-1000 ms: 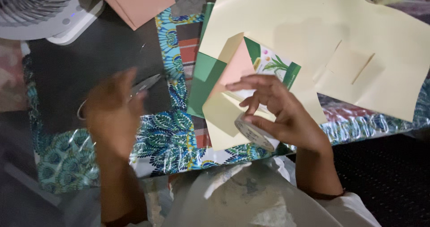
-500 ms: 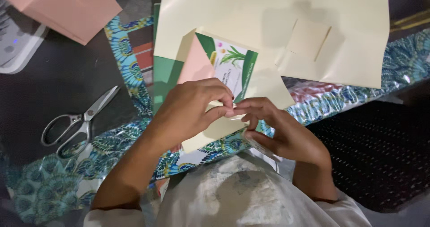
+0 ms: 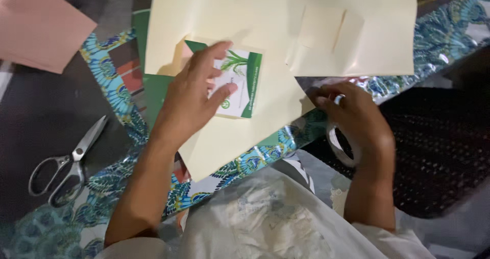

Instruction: The person folds a pink paper bag, secures it with clear tape, and then wraps a green product box in cream-colored paper using tape. The person uses scissors to cut tape and adjusts folds to complete the wrapping.

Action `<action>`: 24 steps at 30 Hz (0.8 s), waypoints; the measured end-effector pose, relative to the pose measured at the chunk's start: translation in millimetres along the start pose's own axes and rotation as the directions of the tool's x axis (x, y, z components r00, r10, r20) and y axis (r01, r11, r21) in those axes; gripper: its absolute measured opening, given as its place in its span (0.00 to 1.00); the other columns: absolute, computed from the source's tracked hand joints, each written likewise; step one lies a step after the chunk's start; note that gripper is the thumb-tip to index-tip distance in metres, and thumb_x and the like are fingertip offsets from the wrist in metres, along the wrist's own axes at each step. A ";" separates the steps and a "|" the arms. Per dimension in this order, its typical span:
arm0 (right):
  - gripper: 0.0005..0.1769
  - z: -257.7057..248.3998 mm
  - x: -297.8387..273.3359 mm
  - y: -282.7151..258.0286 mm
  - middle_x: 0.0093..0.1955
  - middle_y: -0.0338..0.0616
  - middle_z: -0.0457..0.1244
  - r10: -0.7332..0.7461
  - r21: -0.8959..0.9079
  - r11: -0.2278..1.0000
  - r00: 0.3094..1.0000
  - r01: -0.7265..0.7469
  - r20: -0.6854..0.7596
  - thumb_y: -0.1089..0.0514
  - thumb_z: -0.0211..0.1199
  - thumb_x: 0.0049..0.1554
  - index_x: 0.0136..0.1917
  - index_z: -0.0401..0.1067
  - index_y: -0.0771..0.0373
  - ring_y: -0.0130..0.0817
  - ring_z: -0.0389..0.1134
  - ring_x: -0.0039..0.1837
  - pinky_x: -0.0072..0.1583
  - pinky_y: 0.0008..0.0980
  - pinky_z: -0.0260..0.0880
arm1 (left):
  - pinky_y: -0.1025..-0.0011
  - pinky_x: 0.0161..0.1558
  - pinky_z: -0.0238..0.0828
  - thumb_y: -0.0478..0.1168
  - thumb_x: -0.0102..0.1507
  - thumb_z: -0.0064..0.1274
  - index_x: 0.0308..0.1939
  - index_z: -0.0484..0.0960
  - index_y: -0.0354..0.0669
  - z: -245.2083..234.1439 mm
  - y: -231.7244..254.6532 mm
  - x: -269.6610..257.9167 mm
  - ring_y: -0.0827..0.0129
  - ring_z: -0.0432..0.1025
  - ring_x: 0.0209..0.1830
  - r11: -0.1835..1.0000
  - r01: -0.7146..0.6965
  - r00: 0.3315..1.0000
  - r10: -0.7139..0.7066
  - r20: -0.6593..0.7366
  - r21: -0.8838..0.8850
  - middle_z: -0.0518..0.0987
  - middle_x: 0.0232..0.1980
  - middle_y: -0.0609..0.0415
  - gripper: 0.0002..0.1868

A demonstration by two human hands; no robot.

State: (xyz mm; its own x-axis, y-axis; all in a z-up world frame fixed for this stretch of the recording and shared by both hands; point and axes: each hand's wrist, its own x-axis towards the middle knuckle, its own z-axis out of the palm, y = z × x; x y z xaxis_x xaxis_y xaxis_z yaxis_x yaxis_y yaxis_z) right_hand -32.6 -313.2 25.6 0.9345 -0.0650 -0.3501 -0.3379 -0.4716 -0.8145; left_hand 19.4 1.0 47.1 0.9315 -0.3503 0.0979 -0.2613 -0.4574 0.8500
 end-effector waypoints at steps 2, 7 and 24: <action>0.14 -1.8 12.5 5.5 0.41 0.47 0.66 0.099 -0.223 0.971 0.995 -0.091 0.025 0.57 0.68 0.59 0.54 0.78 0.69 0.35 0.65 0.40 0.42 0.36 0.66 | 0.64 0.49 0.79 0.33 0.63 0.64 0.75 0.62 0.48 4.4 -9.5 4.7 0.60 0.78 0.54 0.993 0.048 0.999 -0.046 -0.018 0.106 0.74 0.65 0.46 0.40; 0.15 -1.3 24.1 -0.3 0.42 0.49 0.70 0.020 -0.462 0.886 0.990 0.046 0.138 0.55 0.69 0.54 0.50 0.79 0.68 0.36 0.71 0.40 0.45 0.35 0.71 | 0.61 0.52 0.76 0.29 0.51 0.70 0.77 0.60 0.53 -5.5 -26.1 -2.6 0.59 0.77 0.51 0.945 0.078 0.995 -0.053 -0.088 0.318 0.76 0.60 0.48 0.53; 0.06 72.1 64.9 -83.0 0.36 0.36 0.64 -0.151 0.303 0.953 0.847 -0.012 0.509 0.61 0.68 0.62 0.46 0.78 0.66 0.21 0.57 0.34 0.35 0.23 0.54 | 0.65 0.49 0.79 0.40 0.48 0.81 0.81 0.33 0.57 5.4 -34.0 -11.3 0.63 0.78 0.46 0.990 -0.011 0.997 0.021 0.070 -0.140 0.79 0.53 0.46 0.75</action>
State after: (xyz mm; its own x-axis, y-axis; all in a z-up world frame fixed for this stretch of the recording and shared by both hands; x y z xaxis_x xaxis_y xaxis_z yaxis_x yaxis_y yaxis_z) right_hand 48.0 -214.9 37.2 0.7858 0.4639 -0.4091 -0.3672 -0.1822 -0.9121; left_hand 16.3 16.1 14.3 0.9057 -0.4165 0.0790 -0.2336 -0.3349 0.9128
